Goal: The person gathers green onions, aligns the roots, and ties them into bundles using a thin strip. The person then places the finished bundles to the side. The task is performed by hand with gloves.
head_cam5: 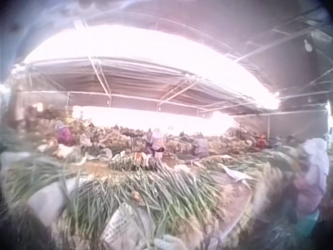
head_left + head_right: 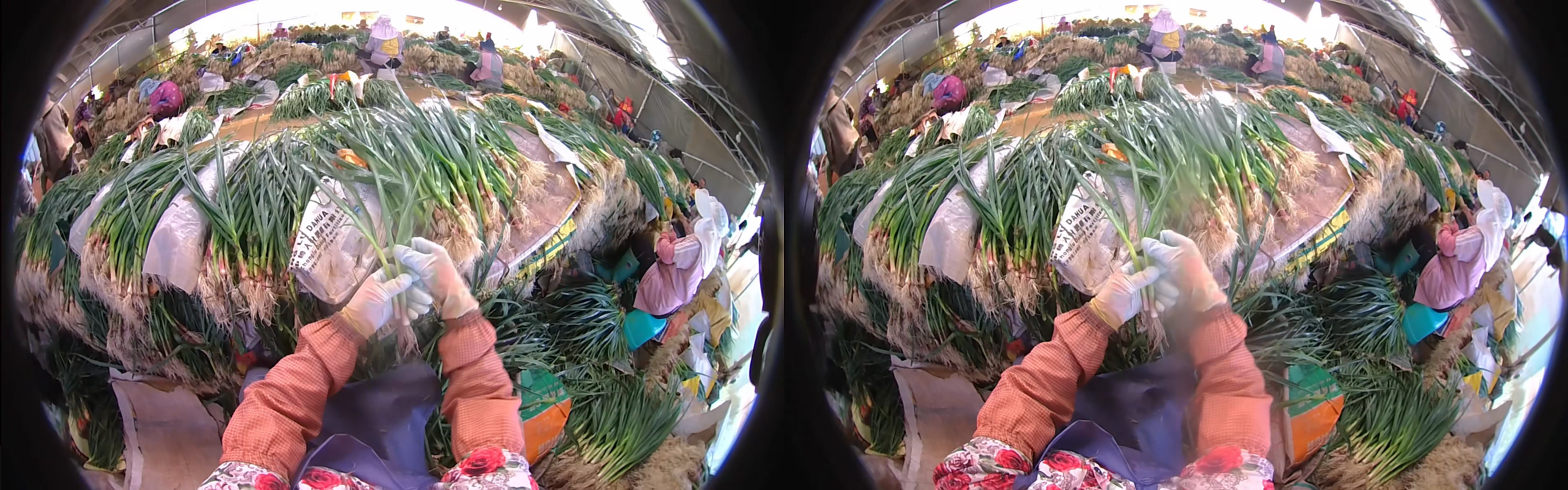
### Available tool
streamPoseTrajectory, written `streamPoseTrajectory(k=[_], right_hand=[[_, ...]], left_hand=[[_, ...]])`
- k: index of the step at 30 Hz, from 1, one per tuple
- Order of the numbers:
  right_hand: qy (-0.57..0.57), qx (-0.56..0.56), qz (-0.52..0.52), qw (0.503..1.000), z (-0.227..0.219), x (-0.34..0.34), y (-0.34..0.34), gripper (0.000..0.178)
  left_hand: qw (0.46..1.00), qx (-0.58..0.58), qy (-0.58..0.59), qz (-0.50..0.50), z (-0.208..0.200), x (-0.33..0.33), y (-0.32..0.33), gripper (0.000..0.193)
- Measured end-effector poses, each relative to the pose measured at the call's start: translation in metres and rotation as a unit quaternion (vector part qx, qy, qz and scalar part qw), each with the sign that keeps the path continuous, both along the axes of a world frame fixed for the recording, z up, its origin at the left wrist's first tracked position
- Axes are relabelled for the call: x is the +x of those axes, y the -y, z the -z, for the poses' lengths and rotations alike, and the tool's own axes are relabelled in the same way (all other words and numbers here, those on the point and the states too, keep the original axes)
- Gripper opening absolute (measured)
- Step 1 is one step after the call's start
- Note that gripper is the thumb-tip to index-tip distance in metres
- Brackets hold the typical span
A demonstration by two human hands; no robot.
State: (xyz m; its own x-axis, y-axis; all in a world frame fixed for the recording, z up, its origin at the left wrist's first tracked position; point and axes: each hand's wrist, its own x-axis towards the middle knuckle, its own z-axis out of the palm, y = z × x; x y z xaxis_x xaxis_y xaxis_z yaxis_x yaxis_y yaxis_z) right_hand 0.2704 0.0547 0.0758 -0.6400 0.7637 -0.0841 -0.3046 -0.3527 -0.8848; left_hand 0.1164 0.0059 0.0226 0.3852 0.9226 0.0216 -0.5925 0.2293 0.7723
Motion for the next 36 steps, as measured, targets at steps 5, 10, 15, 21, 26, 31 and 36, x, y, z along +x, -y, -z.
streamPoseTrajectory(k=[5, 10, 15, 21, 26, 31, 36], right_hand=[[-0.143, 0.034, 0.207, 0.967, 0.019, -0.029, 0.023, 0.022], [-0.238, 0.200, 0.404, 0.860, 0.012, -0.027, 0.013, 0.027], [0.063, 0.316, 0.516, 0.794, 0.047, 0.064, -0.062, 0.035], [0.441, 0.706, 0.345, 0.434, 0.061, -0.001, 0.005, 0.012], [0.204, 0.318, 0.166, 0.911, 0.050, 0.011, 0.028, 0.014], [-0.004, -0.018, 0.161, 0.987, 0.015, -0.038, 0.018, 0.021], [-0.217, 0.042, 0.237, 0.946, 0.043, -0.050, 0.018, 0.024]], left_hand=[[0.988, -0.021, 0.118, -0.097, 0.002, 0.003, -0.012, 0.019], [0.963, -0.008, 0.183, -0.195, -0.011, 0.016, -0.035, 0.034], [0.972, 0.032, 0.177, -0.154, -0.041, 0.009, -0.024, 0.026], [0.980, -0.066, -0.035, -0.183, 0.000, -0.006, -0.043, 0.030], [0.989, -0.035, -0.048, -0.138, 0.004, -0.016, -0.030, 0.025], [0.992, -0.035, -0.059, -0.104, -0.006, -0.014, -0.005, 0.038], [0.975, -0.087, 0.000, -0.206, 0.005, -0.012, -0.018, 0.032]])
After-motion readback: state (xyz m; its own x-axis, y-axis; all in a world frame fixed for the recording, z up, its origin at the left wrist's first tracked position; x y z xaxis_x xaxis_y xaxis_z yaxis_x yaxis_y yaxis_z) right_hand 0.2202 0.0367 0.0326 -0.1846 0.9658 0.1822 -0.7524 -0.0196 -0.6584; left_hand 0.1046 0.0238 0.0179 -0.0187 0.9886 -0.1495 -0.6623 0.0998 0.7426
